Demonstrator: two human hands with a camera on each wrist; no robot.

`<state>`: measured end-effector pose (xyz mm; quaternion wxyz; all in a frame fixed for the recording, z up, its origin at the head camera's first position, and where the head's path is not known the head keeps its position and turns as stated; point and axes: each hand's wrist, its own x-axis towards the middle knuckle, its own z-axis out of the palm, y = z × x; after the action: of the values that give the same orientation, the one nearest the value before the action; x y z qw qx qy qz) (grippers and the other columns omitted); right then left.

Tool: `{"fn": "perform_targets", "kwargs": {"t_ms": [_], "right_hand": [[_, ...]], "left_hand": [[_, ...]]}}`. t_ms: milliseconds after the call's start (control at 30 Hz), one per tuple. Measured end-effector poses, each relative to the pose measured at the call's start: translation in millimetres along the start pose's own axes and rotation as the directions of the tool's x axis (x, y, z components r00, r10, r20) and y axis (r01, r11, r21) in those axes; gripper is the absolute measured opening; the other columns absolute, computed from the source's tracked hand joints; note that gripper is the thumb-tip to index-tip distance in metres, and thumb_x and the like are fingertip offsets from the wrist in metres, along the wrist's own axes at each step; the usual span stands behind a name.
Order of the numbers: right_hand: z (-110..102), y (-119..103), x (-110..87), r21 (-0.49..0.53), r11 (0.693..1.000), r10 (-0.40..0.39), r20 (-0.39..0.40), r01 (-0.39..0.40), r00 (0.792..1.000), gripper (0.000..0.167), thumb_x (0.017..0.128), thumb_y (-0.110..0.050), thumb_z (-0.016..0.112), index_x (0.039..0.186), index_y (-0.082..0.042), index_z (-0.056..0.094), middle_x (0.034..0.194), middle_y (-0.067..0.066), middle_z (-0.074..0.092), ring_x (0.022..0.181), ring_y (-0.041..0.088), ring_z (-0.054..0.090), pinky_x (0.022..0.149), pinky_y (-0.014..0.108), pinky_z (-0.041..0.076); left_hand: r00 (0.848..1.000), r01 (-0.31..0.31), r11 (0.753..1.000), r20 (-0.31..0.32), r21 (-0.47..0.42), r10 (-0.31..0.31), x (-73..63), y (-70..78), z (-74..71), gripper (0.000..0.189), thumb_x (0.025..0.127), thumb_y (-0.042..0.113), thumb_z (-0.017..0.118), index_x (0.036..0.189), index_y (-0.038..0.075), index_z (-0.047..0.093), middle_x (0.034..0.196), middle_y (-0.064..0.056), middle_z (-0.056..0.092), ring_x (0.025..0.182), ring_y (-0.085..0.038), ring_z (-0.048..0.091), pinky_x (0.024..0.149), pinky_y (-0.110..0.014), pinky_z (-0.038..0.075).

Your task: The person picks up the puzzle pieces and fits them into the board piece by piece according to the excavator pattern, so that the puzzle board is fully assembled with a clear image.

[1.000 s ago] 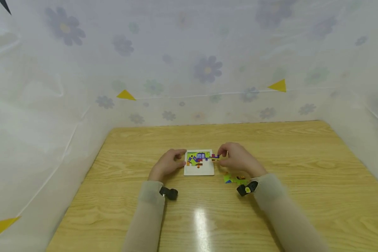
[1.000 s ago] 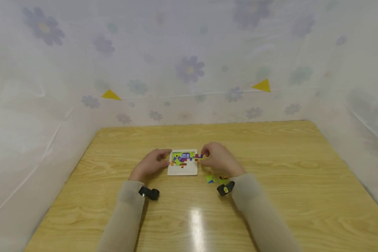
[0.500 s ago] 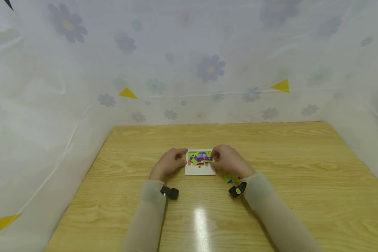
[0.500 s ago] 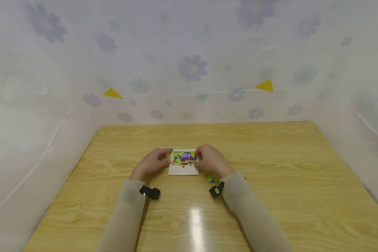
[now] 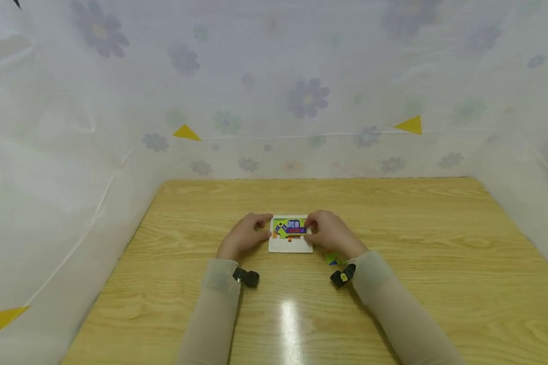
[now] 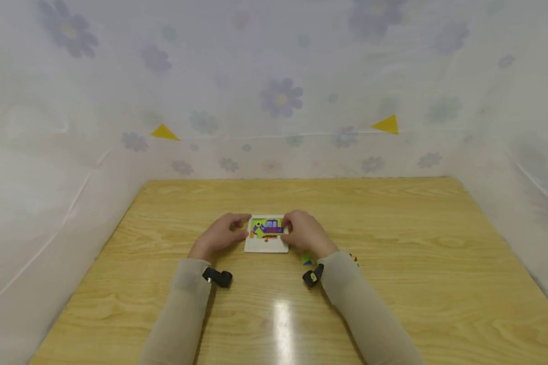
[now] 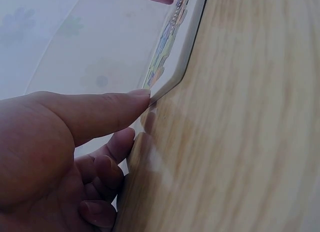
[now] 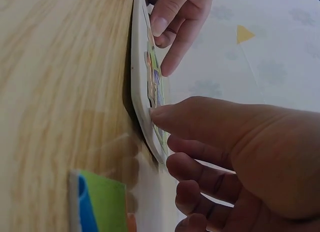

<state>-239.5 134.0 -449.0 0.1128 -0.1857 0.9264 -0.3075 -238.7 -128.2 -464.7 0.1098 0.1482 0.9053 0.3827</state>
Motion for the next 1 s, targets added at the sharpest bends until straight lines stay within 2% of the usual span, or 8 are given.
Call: {"fn": "perform_targets", "kwargs": {"t_ms": [267,567,900,1000], "right_hand": [[0.8,-1.5,-0.2,-0.017,0.999,-0.027,-0.005,0.026,1.0,0.02,0.086,-0.016,0.077,0.102,-0.007,0.072,0.091,0.003,0.059,0.082,0.02,0.053,0.074,0.037,0.047],[2.4,-2.0,1.4,-0.03,0.999,-0.03,0.008,0.03,1.0,0.013,0.087,-0.015,0.075,0.099,-0.01,0.077,0.088,0.001,0.059,0.08,0.019,0.053,0.071,0.035,0.047],[1.8,-0.4,0.1,-0.006,0.999,-0.035,-0.009,0.035,0.999,0.012,0.087,-0.016,0.076,0.097,-0.01,0.075,0.087,0.001,0.06,0.078,0.018,0.054,0.069,0.034,0.047],[-3.0,0.8,-3.6,0.032,0.999,-0.03,-0.026,0.031,0.999,0.012,0.089,-0.017,0.074,0.098,-0.01,0.075,0.089,0.001,0.061,0.079,0.018,0.055,0.068,0.034,0.049]], "left_hand": [[1.0,-0.005,1.0,-0.003,-0.003,0.005,1.4,-0.8,0.1,0.049,0.093,0.015,0.07,0.141,0.014,0.057,0.115,-0.007,0.059,0.105,-0.022,0.052,0.094,-0.044,0.043],[1.0,-0.013,1.0,0.003,-0.016,0.013,-2.3,0.5,-1.2,0.049,0.095,0.015,0.068,0.143,0.014,0.055,0.113,-0.007,0.056,0.1,-0.023,0.049,0.09,-0.043,0.043],[1.0,-0.014,1.0,0.004,-0.019,0.014,-2.3,-0.1,-1.3,0.049,0.095,0.014,0.068,0.143,0.014,0.055,0.113,-0.007,0.057,0.102,-0.023,0.051,0.091,-0.044,0.043],[1.0,-0.016,1.0,0.002,-0.019,0.016,-2.4,0.8,-1.2,0.049,0.095,0.014,0.068,0.142,0.013,0.055,0.113,-0.007,0.057,0.102,-0.023,0.05,0.091,-0.044,0.043]]}}
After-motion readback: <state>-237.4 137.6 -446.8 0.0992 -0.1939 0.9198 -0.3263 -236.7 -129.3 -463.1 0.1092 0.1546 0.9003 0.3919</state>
